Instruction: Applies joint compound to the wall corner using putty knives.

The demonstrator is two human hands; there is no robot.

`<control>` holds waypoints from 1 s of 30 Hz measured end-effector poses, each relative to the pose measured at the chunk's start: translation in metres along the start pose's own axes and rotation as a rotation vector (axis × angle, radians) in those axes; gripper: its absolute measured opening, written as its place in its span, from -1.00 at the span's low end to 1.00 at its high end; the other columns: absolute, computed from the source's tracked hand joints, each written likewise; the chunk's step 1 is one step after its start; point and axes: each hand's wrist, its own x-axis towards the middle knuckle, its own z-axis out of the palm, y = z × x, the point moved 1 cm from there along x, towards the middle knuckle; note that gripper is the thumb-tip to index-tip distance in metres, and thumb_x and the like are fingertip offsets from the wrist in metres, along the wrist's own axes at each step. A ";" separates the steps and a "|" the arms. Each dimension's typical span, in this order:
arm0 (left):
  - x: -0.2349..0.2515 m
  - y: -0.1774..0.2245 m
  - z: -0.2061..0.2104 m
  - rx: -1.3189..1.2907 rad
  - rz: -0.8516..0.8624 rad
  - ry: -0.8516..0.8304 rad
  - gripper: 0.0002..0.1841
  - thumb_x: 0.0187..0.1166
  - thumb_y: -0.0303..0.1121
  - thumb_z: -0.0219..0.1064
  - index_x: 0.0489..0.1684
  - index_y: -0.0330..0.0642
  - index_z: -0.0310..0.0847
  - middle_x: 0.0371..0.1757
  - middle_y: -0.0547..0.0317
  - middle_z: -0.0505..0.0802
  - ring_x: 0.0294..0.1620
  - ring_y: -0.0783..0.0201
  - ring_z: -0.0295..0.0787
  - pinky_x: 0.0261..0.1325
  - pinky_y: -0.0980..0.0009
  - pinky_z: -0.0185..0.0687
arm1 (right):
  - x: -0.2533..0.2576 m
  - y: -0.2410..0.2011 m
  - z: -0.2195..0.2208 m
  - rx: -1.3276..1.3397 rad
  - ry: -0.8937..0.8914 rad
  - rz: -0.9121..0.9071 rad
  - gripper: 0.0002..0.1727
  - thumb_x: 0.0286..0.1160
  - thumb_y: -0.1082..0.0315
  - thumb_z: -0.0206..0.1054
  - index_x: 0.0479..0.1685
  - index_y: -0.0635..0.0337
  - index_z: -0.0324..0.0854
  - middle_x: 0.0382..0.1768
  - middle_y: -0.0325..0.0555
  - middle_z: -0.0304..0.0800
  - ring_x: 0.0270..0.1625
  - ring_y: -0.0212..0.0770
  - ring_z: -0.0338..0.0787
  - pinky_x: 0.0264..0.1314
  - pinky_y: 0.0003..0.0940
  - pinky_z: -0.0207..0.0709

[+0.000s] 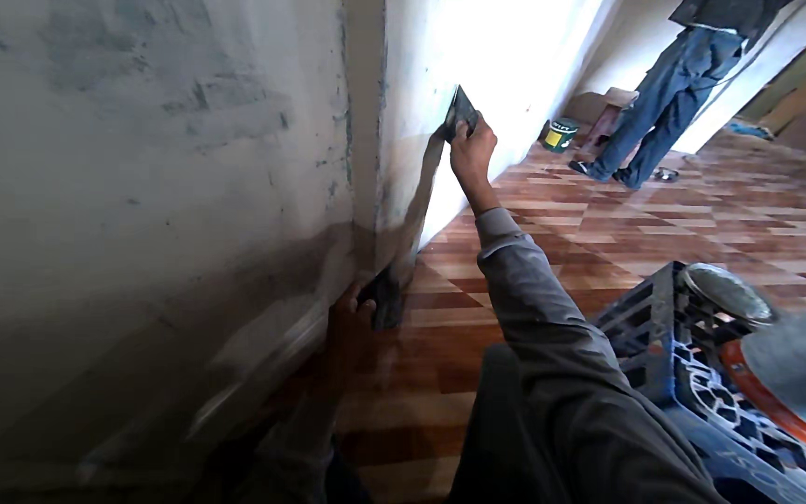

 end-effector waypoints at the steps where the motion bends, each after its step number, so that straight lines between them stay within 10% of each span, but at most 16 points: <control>1: 0.000 -0.001 0.000 -0.013 0.008 0.003 -0.66 0.63 -0.55 0.19 0.33 -0.32 0.64 0.11 -0.06 0.84 0.09 0.26 0.80 0.22 0.27 0.69 | 0.000 -0.001 0.001 -0.005 0.000 -0.001 -0.68 0.72 0.32 0.11 0.17 0.30 0.69 -0.14 0.15 0.87 -0.04 0.08 0.87 0.10 0.11 0.66; 24: -0.007 0.013 -0.018 0.194 -0.149 -0.066 -0.63 0.66 -0.51 0.12 0.39 -0.22 0.62 0.20 -0.15 0.81 0.22 -0.02 0.78 0.32 -0.03 0.64 | -0.099 -0.123 0.003 0.022 0.020 -0.016 -0.66 0.73 0.32 0.15 0.28 0.28 0.69 -0.19 0.08 0.89 -0.15 0.00 0.88 -0.01 0.02 0.69; 30: 0.009 0.002 -0.016 0.077 -0.127 0.055 -0.62 0.64 -0.52 0.20 0.41 -0.33 0.59 0.26 -0.24 0.76 0.26 -0.03 0.73 0.34 -0.02 0.61 | -0.183 -0.143 -0.032 0.257 -0.350 -0.299 -0.63 0.72 0.45 0.19 0.44 0.17 0.61 -0.12 0.03 0.86 -0.33 -0.06 0.83 -0.31 -0.05 0.74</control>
